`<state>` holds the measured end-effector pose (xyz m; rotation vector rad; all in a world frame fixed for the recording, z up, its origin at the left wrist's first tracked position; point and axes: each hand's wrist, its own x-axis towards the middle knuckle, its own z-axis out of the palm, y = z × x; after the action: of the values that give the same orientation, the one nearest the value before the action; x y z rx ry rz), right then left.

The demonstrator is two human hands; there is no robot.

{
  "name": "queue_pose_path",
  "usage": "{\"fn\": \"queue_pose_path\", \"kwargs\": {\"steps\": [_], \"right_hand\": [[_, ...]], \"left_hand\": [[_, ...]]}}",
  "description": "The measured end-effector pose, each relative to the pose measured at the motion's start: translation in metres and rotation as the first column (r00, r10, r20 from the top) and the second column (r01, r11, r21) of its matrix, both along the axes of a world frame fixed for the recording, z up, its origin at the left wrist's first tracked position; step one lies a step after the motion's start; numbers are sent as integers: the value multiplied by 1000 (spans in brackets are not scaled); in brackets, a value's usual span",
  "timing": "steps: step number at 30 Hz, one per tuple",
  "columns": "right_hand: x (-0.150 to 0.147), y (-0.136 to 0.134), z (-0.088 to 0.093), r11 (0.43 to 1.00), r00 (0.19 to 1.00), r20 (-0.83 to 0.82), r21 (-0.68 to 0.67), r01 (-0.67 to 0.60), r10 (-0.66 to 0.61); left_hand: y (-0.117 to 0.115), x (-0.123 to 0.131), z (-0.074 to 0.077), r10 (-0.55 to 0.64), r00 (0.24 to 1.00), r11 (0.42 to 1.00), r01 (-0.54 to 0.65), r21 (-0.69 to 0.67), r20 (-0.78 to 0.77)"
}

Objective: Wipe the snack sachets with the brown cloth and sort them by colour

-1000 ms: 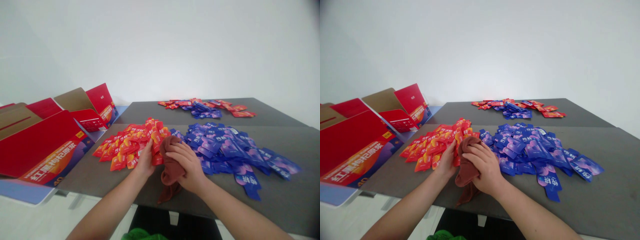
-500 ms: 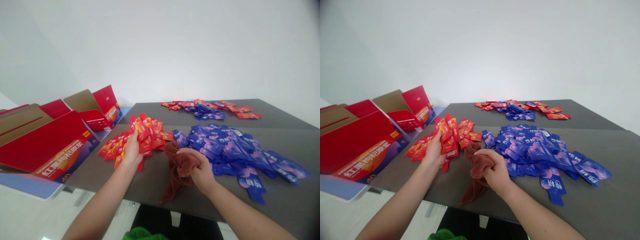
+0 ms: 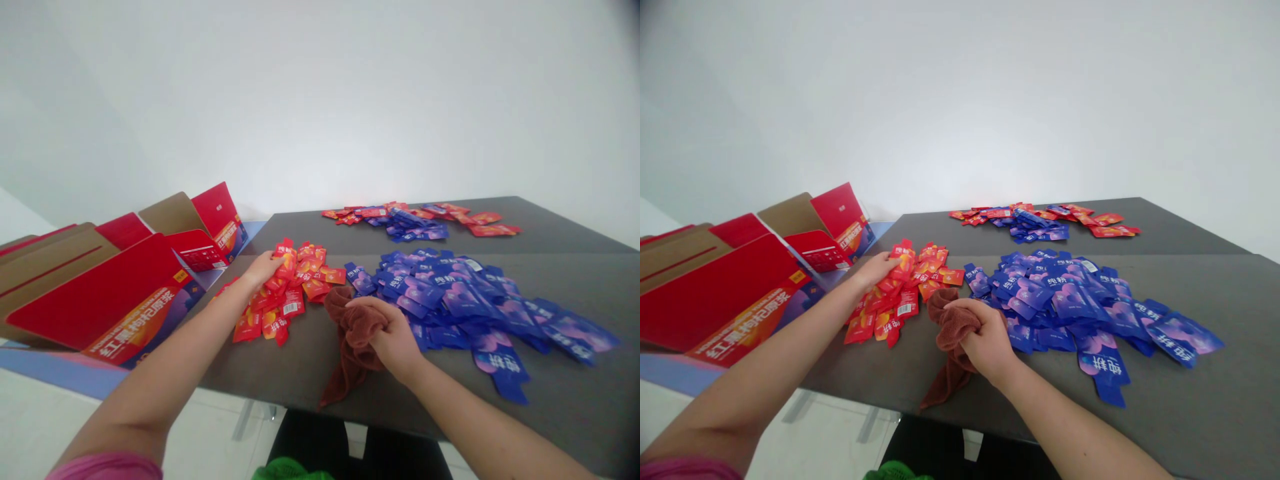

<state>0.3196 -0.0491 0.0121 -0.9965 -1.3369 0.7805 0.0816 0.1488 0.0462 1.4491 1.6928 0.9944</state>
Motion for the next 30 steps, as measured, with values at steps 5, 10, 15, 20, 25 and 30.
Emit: {"fn": "queue_pose_path", "kwargs": {"steps": [5,10,15,20,25,30], "right_hand": [[0,2,-1,1000,1000,-11,-12,-7,7],[0,0,1,1000,1000,7,-13,-9,9],[-1,0,0,999,999,39,22,-28,27],[-1,1,-7,998,996,73,48,-44,40],[0,2,-10,998,995,99,57,-39,34],[-1,2,-9,997,995,95,62,-40,34]], "left_hand": [[8,0,-10,-72,899,996,84,8,-433],[5,5,-10,-112,722,985,171,20,-682],[-18,26,-11,-135,589,942,324,80,-797],[-38,53,-35,-384,191,648,752,-117,-904],[-35,61,-53,-430,63,591,773,-228,-901],[-34,60,-45,-427,126,652,729,-209,-895]]}}
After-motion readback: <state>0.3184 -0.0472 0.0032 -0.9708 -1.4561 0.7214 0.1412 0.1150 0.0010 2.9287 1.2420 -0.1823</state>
